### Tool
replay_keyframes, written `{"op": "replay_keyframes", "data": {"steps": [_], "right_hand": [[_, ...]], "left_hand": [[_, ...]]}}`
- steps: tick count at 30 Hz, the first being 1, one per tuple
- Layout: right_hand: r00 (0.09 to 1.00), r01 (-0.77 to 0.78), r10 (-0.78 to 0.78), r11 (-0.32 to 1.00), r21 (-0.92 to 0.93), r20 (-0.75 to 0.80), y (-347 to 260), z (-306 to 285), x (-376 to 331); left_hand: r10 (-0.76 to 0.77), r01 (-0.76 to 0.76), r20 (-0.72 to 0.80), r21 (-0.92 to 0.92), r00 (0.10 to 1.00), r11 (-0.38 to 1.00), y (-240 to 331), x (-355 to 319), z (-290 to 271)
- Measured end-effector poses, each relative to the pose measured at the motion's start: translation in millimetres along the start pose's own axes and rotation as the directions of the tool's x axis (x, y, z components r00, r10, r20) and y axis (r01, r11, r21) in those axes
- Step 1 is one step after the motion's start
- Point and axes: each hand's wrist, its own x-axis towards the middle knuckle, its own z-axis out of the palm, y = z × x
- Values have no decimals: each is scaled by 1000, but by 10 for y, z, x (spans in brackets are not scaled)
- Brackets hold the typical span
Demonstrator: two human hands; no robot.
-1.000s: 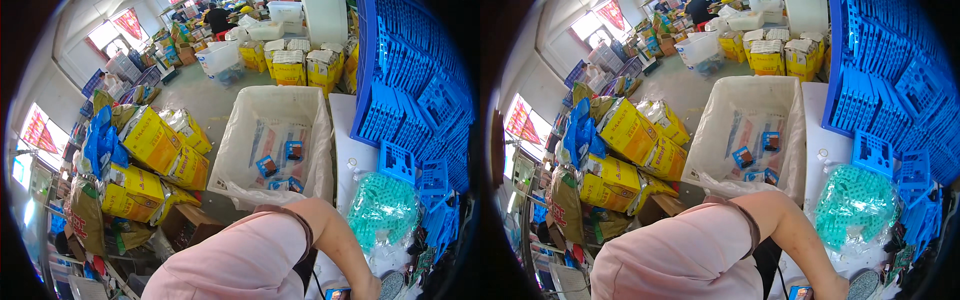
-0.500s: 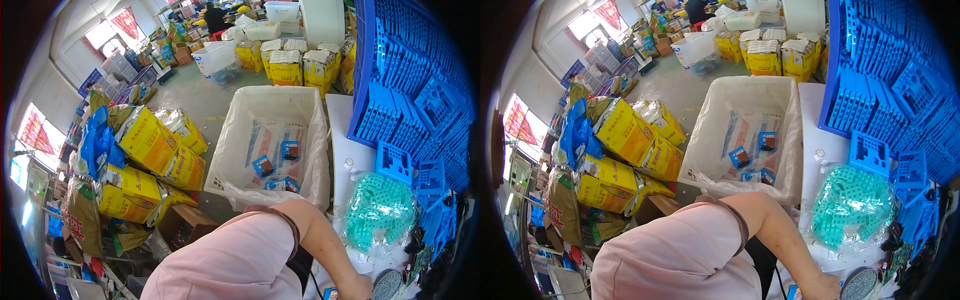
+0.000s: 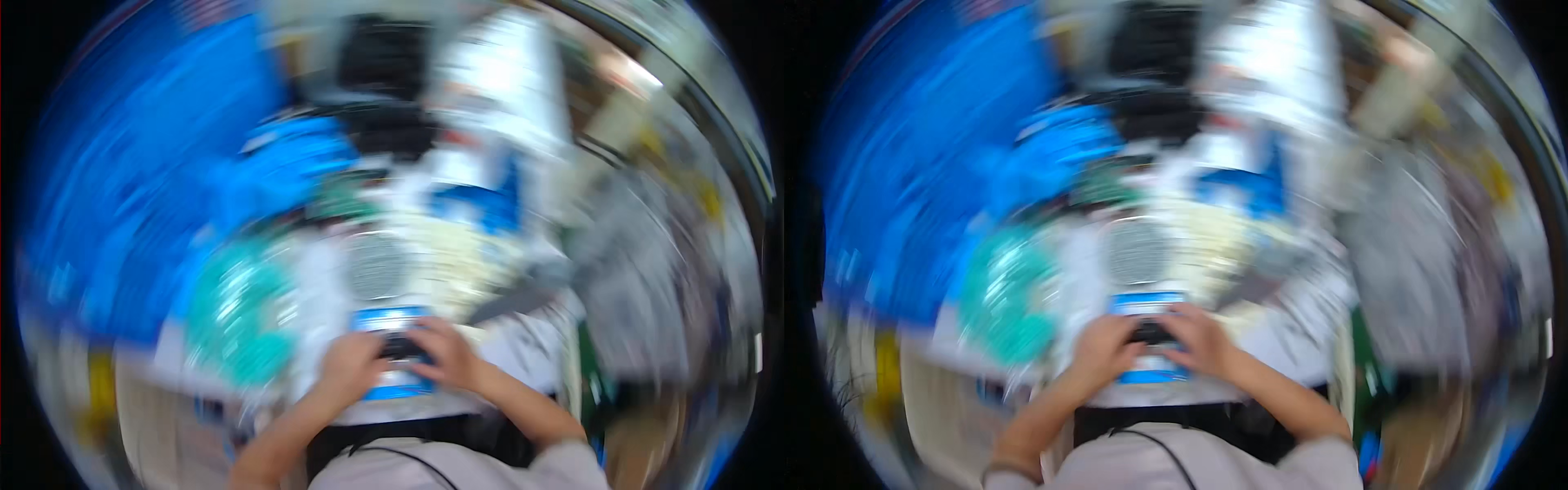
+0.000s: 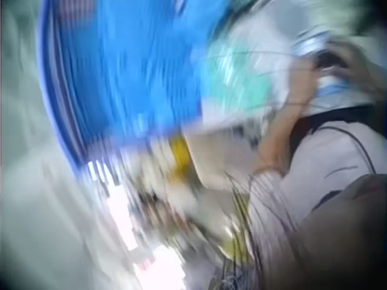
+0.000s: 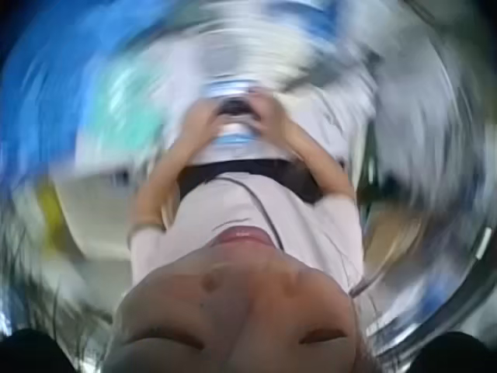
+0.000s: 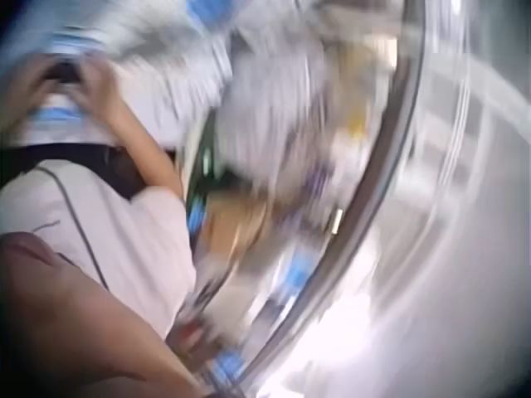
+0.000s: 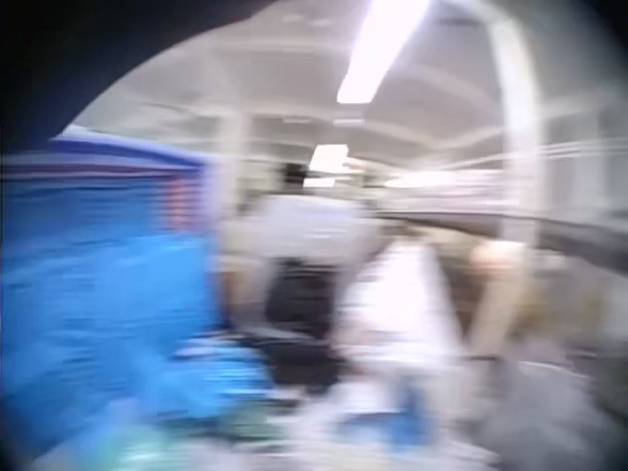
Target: Assembling an electronic toy calculator by fitting plastic pieces and components together using an electric screwdriver.
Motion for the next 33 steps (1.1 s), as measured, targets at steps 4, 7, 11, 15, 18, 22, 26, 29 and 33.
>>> {"op": "replay_keyframes", "data": {"steps": [4, 7, 11, 15, 18, 22, 26, 29, 33], "right_hand": [[966, -193, 202, 978, 74, -159, -227, 32, -434], [858, -413, 407, 909, 50, -313, -499, 155, -1106], [715, -559, 560, 817, 140, -418, -958, 285, -1772], [605, -638, 652, 741, 211, -457, -1245, 417, -2051], [556, -644, 673, 720, 260, -488, -1291, 478, -2133], [527, -636, 667, 720, 276, -527, -1150, 477, -2245], [521, -659, 643, 721, 215, -561, -911, 440, -2437], [555, -677, 639, 719, 157, -532, -751, 538, -2500], [531, -727, 682, 672, 144, -502, -715, 657, -2348]], "left_hand": [[97, -91, -139, 49, 986, 995, -191, -179, 50], [132, -134, -128, -7, 983, 991, -228, -232, 157], [185, -184, -75, 17, 980, 983, -188, -260, 95], [93, -94, 39, 32, 995, 995, 24, -200, -127], [131, -133, 44, 47, 990, 990, 63, -187, -130], [101, -104, 46, 73, 994, 992, 110, -180, -110], [35, -39, 43, 83, 998, 996, 223, -186, -67], [15, -16, 18, 15, 1000, 1000, 123, -227, 22], [119, -119, 6, -14, 993, 993, 233, -182, 229]]}}
